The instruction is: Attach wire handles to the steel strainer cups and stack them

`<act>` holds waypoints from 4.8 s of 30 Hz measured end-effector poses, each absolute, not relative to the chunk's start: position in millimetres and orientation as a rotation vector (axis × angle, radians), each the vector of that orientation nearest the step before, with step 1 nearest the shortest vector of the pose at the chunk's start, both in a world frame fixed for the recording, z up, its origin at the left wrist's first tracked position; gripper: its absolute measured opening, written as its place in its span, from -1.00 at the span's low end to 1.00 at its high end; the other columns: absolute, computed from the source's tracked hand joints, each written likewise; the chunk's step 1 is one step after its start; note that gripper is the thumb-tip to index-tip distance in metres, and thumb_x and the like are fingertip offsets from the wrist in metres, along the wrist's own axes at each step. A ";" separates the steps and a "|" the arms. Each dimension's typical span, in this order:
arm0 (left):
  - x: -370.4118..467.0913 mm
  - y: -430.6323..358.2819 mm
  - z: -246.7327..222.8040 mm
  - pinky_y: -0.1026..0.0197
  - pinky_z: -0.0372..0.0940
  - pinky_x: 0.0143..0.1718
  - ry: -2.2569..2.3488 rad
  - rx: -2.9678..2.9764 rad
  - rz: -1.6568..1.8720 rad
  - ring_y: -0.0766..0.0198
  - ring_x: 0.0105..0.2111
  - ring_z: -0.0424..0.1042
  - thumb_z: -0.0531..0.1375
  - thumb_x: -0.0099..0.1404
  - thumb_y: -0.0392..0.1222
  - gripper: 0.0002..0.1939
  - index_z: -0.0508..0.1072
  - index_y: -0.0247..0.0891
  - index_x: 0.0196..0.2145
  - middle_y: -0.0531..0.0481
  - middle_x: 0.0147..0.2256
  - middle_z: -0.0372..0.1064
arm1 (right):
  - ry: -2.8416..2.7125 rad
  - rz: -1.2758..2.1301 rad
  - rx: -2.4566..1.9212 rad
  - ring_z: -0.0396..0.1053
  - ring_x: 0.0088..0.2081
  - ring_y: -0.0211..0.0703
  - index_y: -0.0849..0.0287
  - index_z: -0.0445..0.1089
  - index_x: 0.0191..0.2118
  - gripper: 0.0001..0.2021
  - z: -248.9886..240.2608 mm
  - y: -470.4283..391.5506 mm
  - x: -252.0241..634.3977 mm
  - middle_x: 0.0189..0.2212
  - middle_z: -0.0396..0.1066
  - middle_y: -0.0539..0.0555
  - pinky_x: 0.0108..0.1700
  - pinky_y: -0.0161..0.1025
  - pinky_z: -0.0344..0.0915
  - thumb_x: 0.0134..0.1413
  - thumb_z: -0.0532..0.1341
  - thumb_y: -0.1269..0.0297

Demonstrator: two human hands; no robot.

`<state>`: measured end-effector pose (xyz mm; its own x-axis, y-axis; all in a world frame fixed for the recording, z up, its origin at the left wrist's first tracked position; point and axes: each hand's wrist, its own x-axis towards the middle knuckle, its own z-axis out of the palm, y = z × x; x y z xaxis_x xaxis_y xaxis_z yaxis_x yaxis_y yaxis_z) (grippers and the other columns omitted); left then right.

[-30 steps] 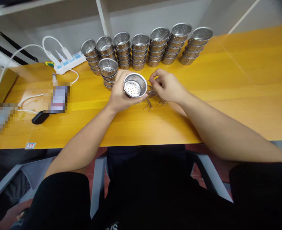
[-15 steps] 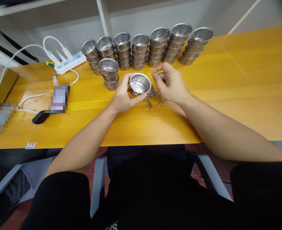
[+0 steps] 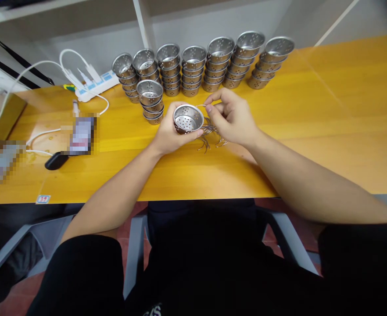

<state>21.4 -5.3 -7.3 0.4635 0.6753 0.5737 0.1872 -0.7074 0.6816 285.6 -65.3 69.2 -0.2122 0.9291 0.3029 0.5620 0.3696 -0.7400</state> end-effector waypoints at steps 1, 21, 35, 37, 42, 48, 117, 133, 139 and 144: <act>22.7 -7.0 -7.2 -0.36 0.71 0.47 0.718 2.164 1.182 -0.15 0.32 0.75 0.57 0.56 0.61 0.05 0.31 0.02 0.64 -0.16 0.31 0.60 | -1.895 0.640 -1.287 0.39 -0.35 0.14 -0.14 0.58 0.37 -0.19 70.0 -67.2 284.4 -0.41 0.33 0.02 -0.14 0.17 0.64 0.66 0.11 -0.74; 19.5 1.4 -19.7 -0.34 0.63 0.59 0.593 2.288 1.200 -0.27 0.45 0.69 0.64 0.49 0.55 0.20 0.20 -0.04 0.70 -0.25 0.45 0.49 | -1.746 0.746 -0.888 0.10 -0.50 -0.12 -0.08 0.53 0.01 -0.42 60.3 -60.7 277.6 -0.54 0.18 -0.15 -0.41 -0.08 0.20 0.57 0.55 -0.50; 18.1 -0.3 -4.4 -0.21 0.76 0.30 0.441 2.143 1.185 -0.19 0.23 0.76 0.58 0.40 0.65 0.09 0.42 -0.09 0.54 -0.27 0.31 0.64 | -1.664 0.807 -0.825 -0.01 -0.47 -0.14 -0.10 0.54 -0.05 -0.46 63.5 -65.5 274.8 -0.58 0.14 -0.16 -0.40 -0.03 0.12 0.57 0.62 -0.43; 17.7 -0.7 -5.2 -0.14 0.78 0.16 0.437 2.064 1.148 -0.12 0.13 0.77 0.58 0.36 0.73 0.13 0.43 -0.05 0.51 -0.22 0.25 0.65 | -1.686 0.780 -0.834 0.00 -0.48 -0.14 -0.09 0.56 -0.05 -0.48 63.4 -65.7 274.4 -0.58 0.14 -0.16 -0.39 -0.03 0.12 0.59 0.60 -0.41; 17.9 -5.3 -2.5 -0.05 0.75 0.05 0.425 2.011 1.104 -0.07 0.06 0.77 0.62 0.30 0.75 0.14 0.44 -0.03 0.48 -0.17 0.21 0.65 | -1.733 0.735 -0.863 0.08 -0.50 -0.12 -0.07 0.59 -0.06 -0.54 64.1 -65.1 275.0 -0.57 0.18 -0.14 -0.39 -0.03 0.19 0.61 0.60 -0.32; 17.8 -11.5 -3.0 -0.13 0.76 0.23 0.431 2.101 1.107 -0.13 0.21 0.79 0.57 0.43 0.72 0.14 0.33 -0.03 0.56 -0.22 0.33 0.61 | -1.734 0.727 -0.901 0.13 -0.50 -0.14 -0.07 0.57 -0.06 -0.55 62.1 -62.4 276.8 -0.56 0.19 -0.16 -0.37 -0.06 0.25 0.56 0.66 -0.26; 33.0 -24.7 13.9 -0.22 0.67 0.32 0.669 1.909 1.127 -0.05 0.11 0.73 0.71 0.27 0.68 0.05 0.51 -0.08 0.31 -0.11 0.10 0.64 | -1.665 1.171 -0.752 0.41 -0.49 -0.21 0.05 0.69 -0.06 -0.31 87.3 -75.1 274.7 -0.27 0.64 0.07 -0.53 -0.16 0.29 0.25 0.81 -0.47; 26.9 -2.4 -10.2 -0.28 0.68 0.42 0.677 2.042 1.279 -0.16 0.30 0.71 0.56 0.40 0.80 0.14 0.42 -0.02 0.53 -0.18 0.29 0.56 | -1.928 0.628 -0.832 0.58 0.41 0.53 -0.16 0.78 -0.03 -0.87 77.0 -66.4 283.9 0.26 0.75 0.24 0.43 0.46 0.67 0.38 0.63 0.12; 25.6 6.2 -24.5 -0.27 0.68 0.44 0.550 2.136 1.318 -0.05 0.26 0.73 0.49 0.52 0.78 0.10 0.32 0.02 0.59 -0.11 0.30 0.54 | -2.100 0.516 -0.737 0.59 0.54 0.53 -0.07 0.85 0.17 -0.68 61.7 -57.4 287.9 0.44 0.66 0.24 0.67 0.57 0.52 0.39 0.48 0.22; 21.9 4.7 -25.5 -0.30 0.64 0.52 0.461 2.210 1.321 -0.09 0.33 0.71 0.48 0.65 0.62 0.05 0.17 0.10 0.72 -0.13 0.37 0.51 | -2.152 0.500 -0.663 0.54 0.60 0.49 -0.14 0.89 0.29 -0.55 51.7 -50.8 292.5 0.47 0.60 0.23 0.75 0.59 0.43 0.38 0.47 0.28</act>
<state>21.9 4.7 -25.5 0.4663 0.5310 0.7075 0.0241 -0.8071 0.5899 292.5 -50.8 51.7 -0.5331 0.6090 0.5874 0.2876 0.7833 -0.5511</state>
